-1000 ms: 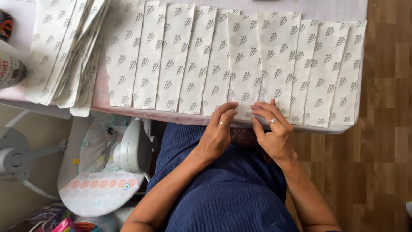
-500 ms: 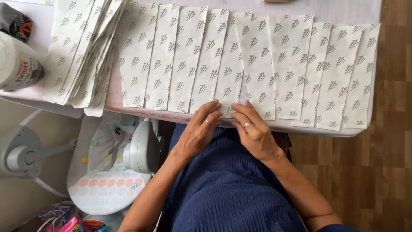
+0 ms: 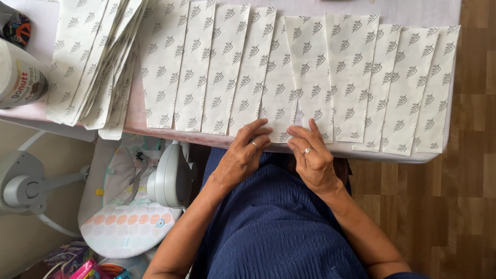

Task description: Applying glue to the edges of paper strips and folding them to create paper bags.

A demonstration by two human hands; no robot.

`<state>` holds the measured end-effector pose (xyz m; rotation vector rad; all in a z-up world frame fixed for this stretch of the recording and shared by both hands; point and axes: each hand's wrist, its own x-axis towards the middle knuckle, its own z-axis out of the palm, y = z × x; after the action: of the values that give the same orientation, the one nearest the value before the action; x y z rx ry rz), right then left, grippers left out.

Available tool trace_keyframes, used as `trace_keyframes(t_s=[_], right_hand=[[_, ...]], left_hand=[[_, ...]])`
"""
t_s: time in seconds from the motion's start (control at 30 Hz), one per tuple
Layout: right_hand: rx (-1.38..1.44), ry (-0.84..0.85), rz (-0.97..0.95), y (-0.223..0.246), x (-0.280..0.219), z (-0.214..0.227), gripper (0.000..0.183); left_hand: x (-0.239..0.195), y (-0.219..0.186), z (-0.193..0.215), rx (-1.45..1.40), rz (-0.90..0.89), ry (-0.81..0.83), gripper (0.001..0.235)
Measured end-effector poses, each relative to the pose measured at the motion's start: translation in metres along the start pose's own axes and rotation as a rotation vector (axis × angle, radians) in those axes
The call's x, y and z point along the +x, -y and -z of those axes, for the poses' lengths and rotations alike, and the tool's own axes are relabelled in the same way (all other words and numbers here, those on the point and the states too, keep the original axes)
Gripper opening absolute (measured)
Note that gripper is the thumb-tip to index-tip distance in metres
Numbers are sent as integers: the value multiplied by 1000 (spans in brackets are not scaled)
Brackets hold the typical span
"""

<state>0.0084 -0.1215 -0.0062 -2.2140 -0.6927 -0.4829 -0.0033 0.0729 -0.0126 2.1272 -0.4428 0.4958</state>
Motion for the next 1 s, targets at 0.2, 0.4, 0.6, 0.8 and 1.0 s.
trace_keyframes(t_s=[0.2, 0.4, 0.6, 0.8, 1.0], right_hand=[[95, -15, -102, 1, 10, 1, 12], [129, -9, -154, 7, 23, 6, 16], [164, 13, -225, 5, 24, 6, 20], [227, 40, -266, 2, 25, 12, 15], [174, 54, -247, 9, 29, 15, 17]], left_hand=[[5, -11, -10, -142, 224, -49, 13], [6, -14, -13, -214, 362, -70, 15], [10, -20, -11, -185, 368, -107, 25], [9, -21, -12, -141, 338, -139, 24], [1, -14, -34, 29, 255, -190, 31]])
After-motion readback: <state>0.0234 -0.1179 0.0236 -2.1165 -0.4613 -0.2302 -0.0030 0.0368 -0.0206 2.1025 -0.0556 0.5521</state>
